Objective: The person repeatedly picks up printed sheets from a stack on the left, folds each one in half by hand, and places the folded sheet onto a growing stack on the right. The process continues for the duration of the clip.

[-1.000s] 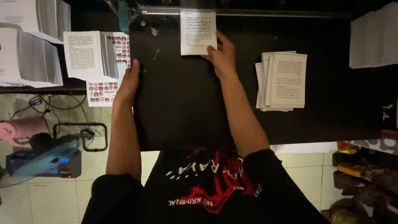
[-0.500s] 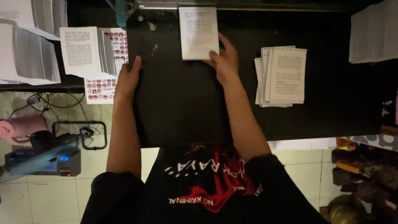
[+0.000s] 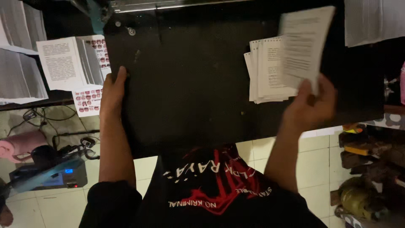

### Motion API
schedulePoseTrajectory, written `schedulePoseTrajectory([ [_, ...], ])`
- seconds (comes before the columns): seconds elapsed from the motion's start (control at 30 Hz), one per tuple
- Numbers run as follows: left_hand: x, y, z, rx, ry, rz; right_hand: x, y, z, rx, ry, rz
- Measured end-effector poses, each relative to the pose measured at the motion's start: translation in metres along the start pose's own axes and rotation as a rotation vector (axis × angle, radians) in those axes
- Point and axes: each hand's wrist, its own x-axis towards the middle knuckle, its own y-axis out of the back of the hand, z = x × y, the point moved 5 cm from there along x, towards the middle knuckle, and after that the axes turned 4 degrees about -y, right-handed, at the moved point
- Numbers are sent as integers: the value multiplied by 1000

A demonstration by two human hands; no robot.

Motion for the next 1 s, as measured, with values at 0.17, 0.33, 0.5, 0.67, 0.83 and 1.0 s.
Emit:
schedulePoseTrajectory([
  [0.17,8,1,-11,-36,-21,-9,-25,-12,-24,-338,425,-301],
  [0.33,23,1,-33,-162,-29,2,-56,-47,-36,-398,570,-648],
  [0.5,37,15,-70,-316,-88,-49,-91,-109,-101,-28,382,-777],
  [0.67,76,97,-130,-146,-260,79,-210,-209,-189,262,204,-1279],
  [0.83,135,161,-172,5,-592,363,-336,-330,-219,672,-108,-1679],
  [1.0,199,168,-201,72,-401,432,-403,-408,-199,-151,-429,-1760],
])
